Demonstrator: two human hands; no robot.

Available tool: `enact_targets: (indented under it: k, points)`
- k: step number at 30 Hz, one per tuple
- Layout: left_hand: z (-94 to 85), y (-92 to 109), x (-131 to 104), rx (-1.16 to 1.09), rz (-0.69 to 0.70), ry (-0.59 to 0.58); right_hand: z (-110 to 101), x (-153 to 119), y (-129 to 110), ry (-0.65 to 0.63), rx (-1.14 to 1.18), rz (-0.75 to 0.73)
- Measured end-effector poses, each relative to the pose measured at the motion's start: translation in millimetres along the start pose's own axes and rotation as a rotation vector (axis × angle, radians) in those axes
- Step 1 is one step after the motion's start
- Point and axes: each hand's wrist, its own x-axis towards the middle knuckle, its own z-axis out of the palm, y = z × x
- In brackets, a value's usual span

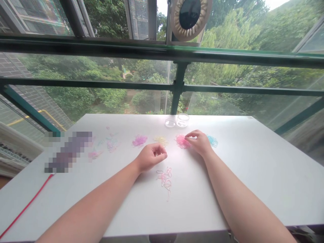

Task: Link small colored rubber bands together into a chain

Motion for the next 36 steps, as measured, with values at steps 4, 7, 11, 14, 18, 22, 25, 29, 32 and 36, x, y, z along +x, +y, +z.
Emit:
enact_targets:
  k: [4, 7, 11, 14, 18, 22, 25, 29, 32, 36]
  points:
    - [-0.2, 1.8, -0.1, 0.013, 0.007, 0.001, -0.6, 0.6, 1.2, -0.028, -0.02, 0.011]
    - [-0.2, 1.2, 0.1, 0.011, 0.005, 0.001, -0.6, 1.1, 2.3, -0.058, -0.068, -0.01]
    - [-0.4, 1.3, -0.1, 0.017, 0.01, -0.001, -0.3, 2.0, 3.7, -0.094, -0.121, -0.047]
    - [-0.6, 2.2, -0.2, 0.019, 0.014, 0.002, 0.0, 2.5, 5.2, -0.1, -0.125, -0.07]
    - [-0.4, 2.3, -0.3, 0.014, 0.01, 0.004, 0.0, 2.2, 6.1, -0.109, -0.129, -0.103]
    - [-0.2, 1.5, -0.2, 0.011, 0.006, 0.006, -0.7, 1.5, 4.7, -0.083, -0.129, -0.129]
    - [-0.4, 1.6, -0.1, 0.005, 0.009, 0.006, -1.2, 1.1, 3.5, -0.056, -0.111, -0.126]
    - [-0.8, 2.0, -0.2, 0.002, 0.015, 0.009, -2.7, -0.2, 1.1, -0.025, -0.104, -0.083]
    - [-1.0, 1.9, -0.2, -0.001, 0.014, 0.008, -4.8, -1.6, -1.5, -0.012, -0.101, -0.04]
    - [-1.2, 1.2, 0.0, -0.012, 0.01, 0.005, -6.4, -2.1, -2.8, 0.027, -0.061, 0.006]
